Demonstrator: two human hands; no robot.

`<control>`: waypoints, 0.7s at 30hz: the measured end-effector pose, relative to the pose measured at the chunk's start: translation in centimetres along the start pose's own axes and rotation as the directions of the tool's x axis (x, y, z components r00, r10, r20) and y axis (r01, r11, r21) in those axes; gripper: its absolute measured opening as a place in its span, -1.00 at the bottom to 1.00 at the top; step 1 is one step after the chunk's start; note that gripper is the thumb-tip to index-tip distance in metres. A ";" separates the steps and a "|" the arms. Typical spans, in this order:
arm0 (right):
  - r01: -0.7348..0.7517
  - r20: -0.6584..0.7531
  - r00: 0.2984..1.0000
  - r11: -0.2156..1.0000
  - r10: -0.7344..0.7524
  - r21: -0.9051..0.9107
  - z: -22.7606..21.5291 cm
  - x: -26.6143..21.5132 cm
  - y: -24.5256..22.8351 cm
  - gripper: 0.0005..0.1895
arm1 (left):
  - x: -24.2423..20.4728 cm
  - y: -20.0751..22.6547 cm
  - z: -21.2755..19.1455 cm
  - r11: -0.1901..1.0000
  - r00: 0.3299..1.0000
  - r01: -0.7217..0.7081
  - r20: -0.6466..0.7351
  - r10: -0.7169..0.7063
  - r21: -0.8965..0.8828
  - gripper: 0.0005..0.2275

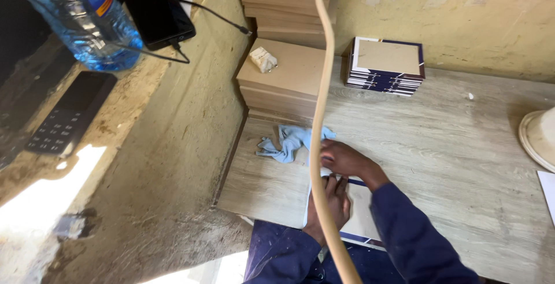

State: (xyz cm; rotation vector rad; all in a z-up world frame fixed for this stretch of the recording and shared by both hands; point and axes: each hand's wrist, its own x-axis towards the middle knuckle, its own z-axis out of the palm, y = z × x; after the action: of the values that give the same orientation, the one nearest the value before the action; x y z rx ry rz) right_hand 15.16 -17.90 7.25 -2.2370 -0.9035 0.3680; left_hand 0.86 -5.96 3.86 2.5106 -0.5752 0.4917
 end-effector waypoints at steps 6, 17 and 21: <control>-0.228 -0.010 0.974 0.973 0.228 -0.029 -2.7 -14.7 6.1 -0.58 | -0.1 0.4 0.1 0.998 0.999 0.040 -0.034 -0.039 0.041 -0.60; -0.080 0.028 0.996 0.996 0.080 -0.026 -0.7 -12.4 4.7 -0.85 | -0.1 0.6 0.2 0.997 0.999 0.053 -0.005 -0.053 0.047 -0.51; -0.422 0.035 0.905 0.906 0.423 -0.034 -3.7 -12.3 5.5 -0.83 | 0.1 0.7 0.2 0.998 0.997 0.066 -0.030 -0.066 0.017 -0.57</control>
State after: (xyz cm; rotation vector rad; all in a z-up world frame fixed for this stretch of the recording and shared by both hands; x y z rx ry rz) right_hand 10.92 -31.18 6.20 -2.4507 -0.4325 0.6040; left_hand 0.65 -6.59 4.02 2.5257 -0.4770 0.5107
